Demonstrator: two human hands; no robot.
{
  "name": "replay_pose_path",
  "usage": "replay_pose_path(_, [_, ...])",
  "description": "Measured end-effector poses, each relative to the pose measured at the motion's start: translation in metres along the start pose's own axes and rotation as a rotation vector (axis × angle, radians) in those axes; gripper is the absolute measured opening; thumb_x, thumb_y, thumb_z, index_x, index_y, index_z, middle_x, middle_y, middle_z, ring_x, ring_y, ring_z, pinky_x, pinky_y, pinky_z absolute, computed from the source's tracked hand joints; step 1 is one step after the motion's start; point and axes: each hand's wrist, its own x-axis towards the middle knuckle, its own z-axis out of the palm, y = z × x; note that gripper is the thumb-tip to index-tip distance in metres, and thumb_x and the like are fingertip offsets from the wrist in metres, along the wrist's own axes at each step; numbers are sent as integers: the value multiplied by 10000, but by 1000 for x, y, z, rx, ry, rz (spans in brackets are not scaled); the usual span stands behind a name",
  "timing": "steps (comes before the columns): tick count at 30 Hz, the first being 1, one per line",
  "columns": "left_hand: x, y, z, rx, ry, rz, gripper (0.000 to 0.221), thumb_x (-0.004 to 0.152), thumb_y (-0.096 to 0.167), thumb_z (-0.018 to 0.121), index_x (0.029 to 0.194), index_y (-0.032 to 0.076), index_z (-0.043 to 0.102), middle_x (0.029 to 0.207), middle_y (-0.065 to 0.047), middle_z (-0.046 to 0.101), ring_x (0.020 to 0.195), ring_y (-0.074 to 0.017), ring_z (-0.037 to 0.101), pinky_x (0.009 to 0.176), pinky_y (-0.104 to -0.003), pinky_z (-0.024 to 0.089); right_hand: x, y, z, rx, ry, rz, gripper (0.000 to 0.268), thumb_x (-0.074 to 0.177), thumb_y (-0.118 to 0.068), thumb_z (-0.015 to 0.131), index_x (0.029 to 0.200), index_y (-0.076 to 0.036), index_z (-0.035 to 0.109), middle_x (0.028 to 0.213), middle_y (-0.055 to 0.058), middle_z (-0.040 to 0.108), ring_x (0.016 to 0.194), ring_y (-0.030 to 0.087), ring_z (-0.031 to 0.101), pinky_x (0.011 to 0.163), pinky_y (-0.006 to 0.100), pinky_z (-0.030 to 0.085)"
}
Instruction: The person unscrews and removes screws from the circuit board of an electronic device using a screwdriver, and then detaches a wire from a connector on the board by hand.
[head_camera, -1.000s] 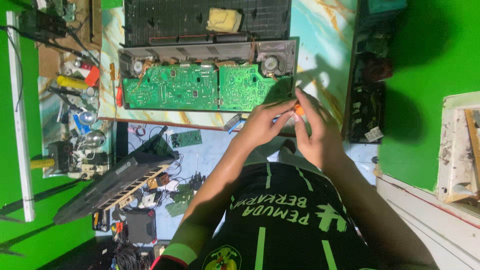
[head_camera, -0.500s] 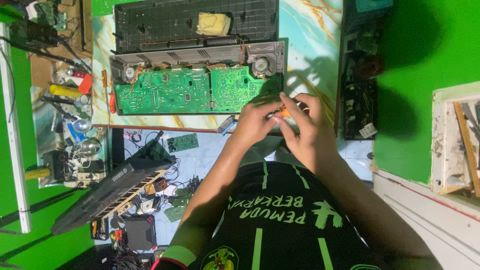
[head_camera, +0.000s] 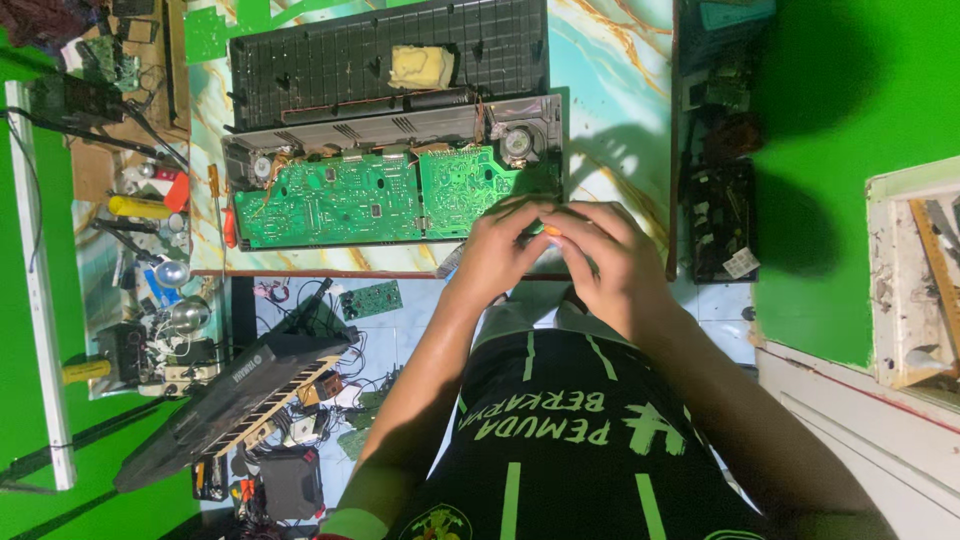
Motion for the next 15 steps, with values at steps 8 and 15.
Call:
replay_pose_path(8, [6,-9,6,-138,-78,-126,307,898,122,717,1194,40,701,983,-170,740,716,-357,711,627,-390,558,10,14,-4,56,-87,-9,318,954,-55,725,1269,-27,692,1198,193,699,1056,346,696,899,402,552])
replay_pose_path(15, [9,-5,-4,-100,-86,-36,252,970,108,720,1213,47,695,1115,-152,761,915,-337,737,744,-373,578,21,10,-13,178,-112,-89,299,990,-21,629,1280,49,620,1300,228,654,1109,342,691,972,395,528])
